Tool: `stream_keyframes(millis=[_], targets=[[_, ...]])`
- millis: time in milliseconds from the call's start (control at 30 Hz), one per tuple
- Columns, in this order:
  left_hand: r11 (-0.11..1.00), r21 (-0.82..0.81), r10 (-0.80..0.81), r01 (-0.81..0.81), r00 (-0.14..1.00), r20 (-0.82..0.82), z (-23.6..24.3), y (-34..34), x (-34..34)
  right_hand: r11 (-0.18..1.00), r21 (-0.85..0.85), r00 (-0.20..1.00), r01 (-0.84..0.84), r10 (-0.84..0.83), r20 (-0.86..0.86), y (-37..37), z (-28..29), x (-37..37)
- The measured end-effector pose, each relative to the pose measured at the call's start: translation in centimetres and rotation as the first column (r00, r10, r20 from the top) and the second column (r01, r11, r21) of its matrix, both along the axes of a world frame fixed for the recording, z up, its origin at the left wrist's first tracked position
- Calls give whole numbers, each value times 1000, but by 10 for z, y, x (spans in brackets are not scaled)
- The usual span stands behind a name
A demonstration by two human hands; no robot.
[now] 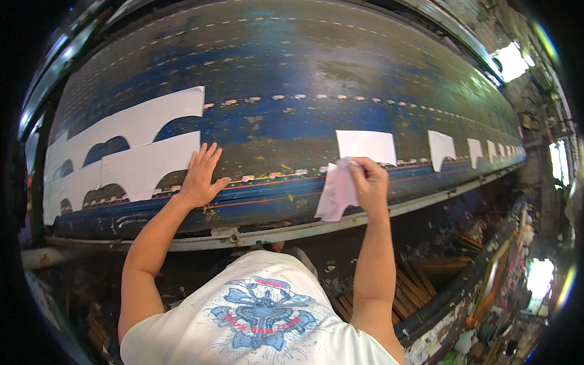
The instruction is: The person repeatedly picks up white fabric pieces with scalloped edges from a conveyor belt, unfolds them, and places them flat on the belt surface. The person smooths each piece with both hands and continues the cycle for multiple pieces.
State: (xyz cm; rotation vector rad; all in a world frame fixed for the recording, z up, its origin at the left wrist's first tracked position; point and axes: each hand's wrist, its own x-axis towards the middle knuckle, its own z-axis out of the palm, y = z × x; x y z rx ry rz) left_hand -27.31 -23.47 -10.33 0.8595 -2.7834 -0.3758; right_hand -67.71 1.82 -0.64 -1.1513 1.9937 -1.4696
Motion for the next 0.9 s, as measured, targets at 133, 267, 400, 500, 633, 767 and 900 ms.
stream_keyframes(millis=[133, 267, 400, 500, 633, 767, 900], targets=[[948, 205, -125, 242, 880, -457, 22, 20, -89, 966, -151, 955, -210, 235, 182, -1, 36, 19], [794, 287, -210, 536, 685, -698, 50, 67, -179, 937, -240, 935, -254, 301, 189, 8, 63, 11], [206, 816, -259, 540, 834, -487, 46, 80, -237, 978, -202, 982, -52, 87, 167, 35, 68, -14], [-14, 881, -62, 473, 879, -473, 43, 105, -260, 985, -169, 993, 47, -28, 116, 68, 58, -58], [16, 887, 39, 462, 886, -462, 43, 134, -313, 987, -75, 989, 145, -147, -10, 105, 55, -131], [291, 898, 204, 329, 896, -394, 44, 168, -396, 968, 62, 910, 242, -205, -361, 116, 29, -246], [938, 173, -139, 300, 784, -605, 30, 202, -459, 895, 161, 667, 416, -180, -723, 125, -31, -322]])
